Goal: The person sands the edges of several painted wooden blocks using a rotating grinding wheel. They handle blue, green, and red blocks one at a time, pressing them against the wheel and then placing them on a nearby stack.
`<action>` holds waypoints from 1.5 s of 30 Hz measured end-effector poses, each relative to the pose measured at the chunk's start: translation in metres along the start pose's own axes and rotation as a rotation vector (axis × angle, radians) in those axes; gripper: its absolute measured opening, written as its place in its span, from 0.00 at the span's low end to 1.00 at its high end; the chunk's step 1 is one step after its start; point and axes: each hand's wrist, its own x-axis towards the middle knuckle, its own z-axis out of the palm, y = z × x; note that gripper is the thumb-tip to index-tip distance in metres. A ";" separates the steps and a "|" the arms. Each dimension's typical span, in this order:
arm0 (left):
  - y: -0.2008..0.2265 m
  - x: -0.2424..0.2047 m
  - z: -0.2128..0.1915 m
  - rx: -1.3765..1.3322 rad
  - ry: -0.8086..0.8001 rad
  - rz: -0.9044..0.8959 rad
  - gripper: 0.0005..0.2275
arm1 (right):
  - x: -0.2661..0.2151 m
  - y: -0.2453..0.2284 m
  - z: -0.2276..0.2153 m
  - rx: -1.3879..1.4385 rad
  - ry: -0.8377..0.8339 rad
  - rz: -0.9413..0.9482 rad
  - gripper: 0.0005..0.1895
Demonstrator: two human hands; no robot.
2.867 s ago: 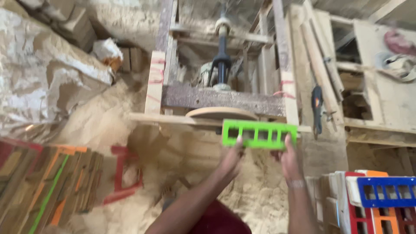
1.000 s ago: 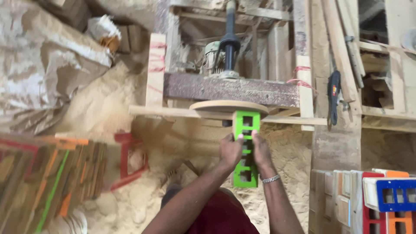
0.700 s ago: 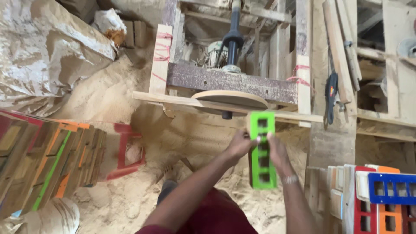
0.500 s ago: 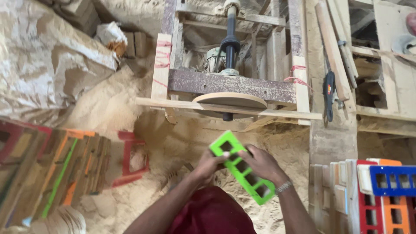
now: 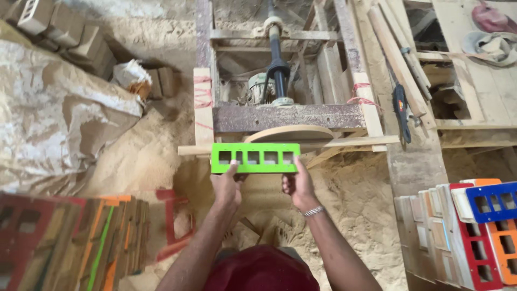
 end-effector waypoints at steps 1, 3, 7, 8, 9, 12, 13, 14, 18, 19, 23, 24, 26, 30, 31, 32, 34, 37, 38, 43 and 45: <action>0.005 0.009 0.001 0.075 0.062 -0.030 0.15 | 0.009 -0.001 0.007 0.022 0.005 -0.004 0.26; 0.012 0.026 -0.001 0.222 0.194 -0.090 0.14 | 0.022 -0.001 0.021 -0.109 0.091 -0.028 0.27; 0.021 0.039 -0.015 0.023 0.126 -0.123 0.15 | 0.037 0.007 0.035 -0.141 0.140 0.021 0.29; 0.021 0.039 -0.014 0.042 0.120 -0.124 0.15 | 0.039 0.009 0.035 -0.122 0.152 0.022 0.28; 0.020 0.038 -0.012 0.061 0.114 -0.125 0.16 | 0.040 0.010 0.033 -0.103 0.163 0.023 0.27; 0.009 0.031 0.003 0.127 0.135 -0.132 0.15 | 0.046 0.007 0.016 -0.140 0.168 -0.089 0.29; 0.003 0.027 0.010 0.151 0.136 -0.135 0.16 | 0.046 0.005 0.008 -0.163 0.171 -0.144 0.31; -0.006 0.022 0.019 0.169 0.136 -0.138 0.16 | 0.048 0.000 -0.002 -0.119 0.193 -0.135 0.29; -0.040 0.007 0.057 0.176 0.161 -0.139 0.18 | 0.050 -0.020 -0.039 -0.056 0.307 -0.100 0.26; -0.047 0.005 0.065 0.158 0.156 -0.153 0.19 | 0.050 -0.025 -0.046 -0.070 0.336 -0.094 0.26; -0.081 -0.003 0.093 0.081 0.155 -0.160 0.21 | 0.054 -0.042 -0.080 -0.095 0.373 -0.195 0.25; -0.093 -0.005 0.100 0.063 0.151 -0.154 0.20 | 0.054 -0.045 -0.091 -0.087 0.369 -0.223 0.25; -0.116 -0.005 0.112 0.065 0.163 -0.160 0.19 | 0.056 -0.049 -0.116 -0.087 0.405 -0.200 0.26; -0.165 -0.005 0.137 0.081 0.183 -0.204 0.18 | 0.059 -0.073 -0.159 -0.088 0.434 -0.092 0.27; -0.175 -0.001 0.146 0.113 0.175 -0.220 0.18 | 0.058 -0.082 -0.165 -0.080 0.414 -0.088 0.27; -0.184 -0.002 0.148 0.144 0.173 -0.240 0.18 | 0.052 -0.088 -0.169 -0.139 0.407 -0.127 0.28; -0.196 -0.007 0.140 0.058 0.009 -0.285 0.18 | 0.034 -0.100 -0.173 -0.257 0.386 -0.201 0.32; -0.191 -0.031 0.105 -0.111 -0.343 -0.423 0.21 | -0.020 -0.112 -0.175 -0.236 0.179 -0.442 0.26; -0.180 -0.045 0.083 -0.041 -0.358 -0.528 0.23 | -0.043 -0.112 -0.173 -0.300 0.169 -0.515 0.25; -0.117 -0.103 0.017 0.959 -0.393 0.066 0.44 | -0.103 -0.094 -0.144 -0.830 0.101 -0.658 0.23; -0.091 -0.115 0.016 1.056 -0.692 0.181 0.39 | -0.104 -0.087 -0.122 -1.204 0.061 -0.659 0.23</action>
